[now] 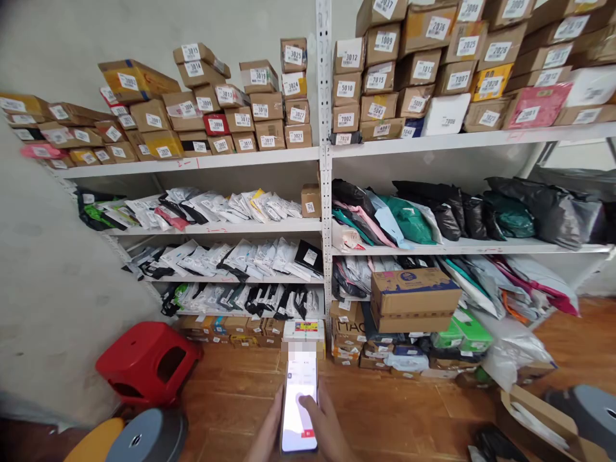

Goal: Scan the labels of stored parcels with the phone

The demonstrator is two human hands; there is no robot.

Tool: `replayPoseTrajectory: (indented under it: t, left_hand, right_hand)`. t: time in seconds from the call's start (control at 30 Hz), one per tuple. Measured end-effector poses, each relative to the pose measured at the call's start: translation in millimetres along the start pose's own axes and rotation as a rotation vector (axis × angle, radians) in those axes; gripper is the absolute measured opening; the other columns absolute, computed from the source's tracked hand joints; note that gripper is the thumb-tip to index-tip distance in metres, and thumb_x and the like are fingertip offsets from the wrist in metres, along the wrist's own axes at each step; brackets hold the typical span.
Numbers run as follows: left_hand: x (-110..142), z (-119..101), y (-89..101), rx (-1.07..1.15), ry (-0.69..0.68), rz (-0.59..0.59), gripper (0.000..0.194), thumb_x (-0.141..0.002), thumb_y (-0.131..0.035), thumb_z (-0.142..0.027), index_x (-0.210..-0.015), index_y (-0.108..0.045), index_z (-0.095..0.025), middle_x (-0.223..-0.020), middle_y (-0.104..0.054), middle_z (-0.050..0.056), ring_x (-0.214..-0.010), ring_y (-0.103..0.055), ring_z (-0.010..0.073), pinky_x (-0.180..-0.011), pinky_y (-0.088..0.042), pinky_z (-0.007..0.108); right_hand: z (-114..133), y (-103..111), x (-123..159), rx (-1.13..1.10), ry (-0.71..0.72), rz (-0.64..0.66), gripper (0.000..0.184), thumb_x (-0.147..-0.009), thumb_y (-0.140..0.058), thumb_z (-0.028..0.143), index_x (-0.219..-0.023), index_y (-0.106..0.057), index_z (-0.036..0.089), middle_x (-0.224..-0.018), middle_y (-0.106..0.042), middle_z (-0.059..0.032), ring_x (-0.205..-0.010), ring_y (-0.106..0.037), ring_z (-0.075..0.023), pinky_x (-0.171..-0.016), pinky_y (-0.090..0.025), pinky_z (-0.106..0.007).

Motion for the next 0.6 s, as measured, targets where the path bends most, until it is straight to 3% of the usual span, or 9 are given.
replayPoseTrajectory:
  t: [0.07,0.13,0.33,0.47,0.6]
  left_hand:
    - [4,-2,-6.8,-0.035,-0.003,-0.018,0.069,-0.091,-0.050,-0.061,-0.137,-0.059,-0.011,-0.126,-0.067,0.018,-0.128,-0.056,0.0350,-0.110,-0.046,0.049]
    - [8,-4,-10.6,-0.071,-0.011,-0.095,0.071,-0.093,-0.043,-0.062,-0.137,-0.057,-0.009,-0.119,-0.070,0.020,-0.116,-0.064,0.0369,-0.100,-0.052,0.053]
    - [12,-6,-15.5,-0.126,-0.037,-0.119,0.073,-0.093,-0.046,-0.064,-0.151,-0.040,-0.021,-0.127,-0.067,0.015,-0.112,-0.066,0.0309,-0.088,-0.059,0.043]
    - [15,-8,-16.2,-0.177,-0.139,-0.113,0.078,-0.090,-0.058,-0.058,-0.156,-0.027,-0.031,-0.138,-0.060,0.013,-0.114,-0.065,0.0273,-0.090,-0.058,0.039]
    - [10,-7,-15.8,-0.136,-0.126,-0.128,0.079,-0.089,-0.055,-0.062,-0.156,-0.028,-0.029,-0.140,-0.058,0.013,-0.118,-0.063,0.0294,-0.094,-0.057,0.042]
  right_hand:
    - [9,0,3,0.047,0.030,-0.024,0.035,-0.069,-0.066,0.035,-0.097,-0.071,0.015,-0.097,-0.075,-0.0099,-0.092,-0.069,-0.0292,-0.087,-0.053,-0.044]
    - [16,0,3,0.061,0.020,-0.029,0.035,-0.068,-0.067,0.034,-0.096,-0.070,0.015,-0.088,-0.075,-0.0069,-0.080,-0.067,-0.0256,-0.077,-0.054,-0.039]
    - [18,0,-3,0.086,0.015,-0.009,0.032,-0.072,-0.070,0.032,-0.100,-0.068,0.017,-0.092,-0.074,-0.0032,-0.082,-0.065,-0.0202,-0.075,-0.053,-0.030]
    - [16,-3,-4,0.095,0.022,-0.007,0.034,-0.077,-0.071,0.037,-0.103,-0.065,0.016,-0.091,-0.073,-0.0039,-0.077,-0.065,-0.0182,-0.070,-0.053,-0.029]
    - [15,2,-7,0.066,0.004,0.050,0.032,-0.079,-0.066,0.038,-0.103,-0.065,0.017,-0.092,-0.073,-0.0036,-0.077,-0.065,-0.0183,-0.070,-0.053,-0.029]
Point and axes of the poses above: each hand's wrist, its own x-axis away from the middle knuckle, its own y-axis out of the back of the hand, z = x × y, the point moved 3 cm from there along -x, towards the middle knuckle
